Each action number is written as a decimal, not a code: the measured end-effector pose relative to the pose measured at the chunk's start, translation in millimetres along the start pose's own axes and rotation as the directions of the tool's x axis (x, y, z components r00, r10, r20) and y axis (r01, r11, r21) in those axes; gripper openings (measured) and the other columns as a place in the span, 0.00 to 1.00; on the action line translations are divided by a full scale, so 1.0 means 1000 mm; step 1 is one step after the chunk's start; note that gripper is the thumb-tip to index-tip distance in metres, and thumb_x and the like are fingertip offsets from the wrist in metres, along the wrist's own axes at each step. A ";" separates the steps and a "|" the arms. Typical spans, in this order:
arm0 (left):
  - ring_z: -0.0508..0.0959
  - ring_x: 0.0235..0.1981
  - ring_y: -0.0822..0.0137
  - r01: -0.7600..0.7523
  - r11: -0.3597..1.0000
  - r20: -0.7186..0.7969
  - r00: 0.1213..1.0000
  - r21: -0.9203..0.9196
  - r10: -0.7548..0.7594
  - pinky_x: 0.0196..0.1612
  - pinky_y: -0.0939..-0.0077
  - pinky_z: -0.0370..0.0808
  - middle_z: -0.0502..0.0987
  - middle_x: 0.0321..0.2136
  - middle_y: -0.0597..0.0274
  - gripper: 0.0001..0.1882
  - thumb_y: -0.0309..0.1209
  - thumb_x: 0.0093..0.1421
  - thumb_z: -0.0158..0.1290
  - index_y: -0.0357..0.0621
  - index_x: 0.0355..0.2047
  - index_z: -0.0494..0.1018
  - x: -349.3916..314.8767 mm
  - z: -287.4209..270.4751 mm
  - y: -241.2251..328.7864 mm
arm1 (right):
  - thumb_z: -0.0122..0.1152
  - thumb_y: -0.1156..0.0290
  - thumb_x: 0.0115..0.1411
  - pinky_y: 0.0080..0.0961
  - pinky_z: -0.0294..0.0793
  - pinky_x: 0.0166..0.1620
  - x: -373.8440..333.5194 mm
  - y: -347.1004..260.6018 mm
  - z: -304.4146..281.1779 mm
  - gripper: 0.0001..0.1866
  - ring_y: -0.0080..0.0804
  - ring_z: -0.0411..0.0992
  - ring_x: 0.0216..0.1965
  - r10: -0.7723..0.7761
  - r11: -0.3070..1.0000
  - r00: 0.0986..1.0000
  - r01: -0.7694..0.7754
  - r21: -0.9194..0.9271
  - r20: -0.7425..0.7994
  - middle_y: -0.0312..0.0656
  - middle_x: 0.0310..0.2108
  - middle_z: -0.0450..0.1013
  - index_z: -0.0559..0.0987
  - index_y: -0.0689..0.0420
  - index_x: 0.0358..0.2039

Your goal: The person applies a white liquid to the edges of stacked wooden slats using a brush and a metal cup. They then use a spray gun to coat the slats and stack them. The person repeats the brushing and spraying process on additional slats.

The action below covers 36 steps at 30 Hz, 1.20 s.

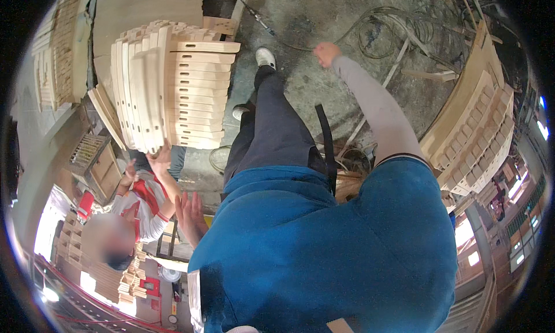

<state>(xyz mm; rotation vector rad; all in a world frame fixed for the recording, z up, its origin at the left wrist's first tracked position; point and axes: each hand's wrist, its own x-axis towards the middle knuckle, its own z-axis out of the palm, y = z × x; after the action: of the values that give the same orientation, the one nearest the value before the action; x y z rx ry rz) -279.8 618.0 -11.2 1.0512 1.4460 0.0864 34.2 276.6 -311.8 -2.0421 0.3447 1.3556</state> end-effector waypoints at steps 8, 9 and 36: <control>0.66 0.50 0.54 0.015 0.997 0.030 0.999 0.074 -0.017 0.51 0.69 0.65 0.54 0.55 0.49 0.28 0.22 0.58 0.41 0.40 0.58 0.46 0.013 0.050 0.029 | 0.49 0.41 0.50 0.33 0.76 0.30 -0.034 -0.076 -0.043 0.33 0.40 0.72 0.34 0.219 0.908 0.909 -0.057 -0.415 0.354 0.48 0.36 0.69 0.68 0.56 0.46; 0.66 0.50 0.54 -0.003 0.997 0.028 1.000 0.080 0.001 0.51 0.69 0.65 0.54 0.55 0.49 0.28 0.22 0.58 0.41 0.40 0.58 0.46 0.016 0.054 0.035 | 0.49 0.36 0.47 0.36 0.76 0.33 -0.055 -0.078 -0.039 0.39 0.44 0.71 0.39 0.437 0.797 0.809 -0.145 -0.586 0.393 0.51 0.42 0.68 0.65 0.54 0.51; 0.74 0.28 0.69 -0.792 0.549 0.963 0.200 0.267 -0.180 0.32 0.80 0.70 0.75 0.27 0.59 0.09 0.26 0.50 0.55 0.37 0.32 0.75 0.014 0.052 0.061 | 0.52 0.81 0.52 0.18 0.70 0.41 -0.367 -0.117 0.090 0.21 0.24 0.72 0.36 -0.616 0.641 0.787 0.512 0.572 -0.013 0.44 0.35 0.74 0.66 0.65 0.48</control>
<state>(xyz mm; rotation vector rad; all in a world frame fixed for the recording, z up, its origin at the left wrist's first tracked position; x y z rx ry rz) -201.4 634.7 5.0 1.7013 -0.1079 -0.8384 -124.7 373.7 36.7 -1.3477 -0.0169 0.8897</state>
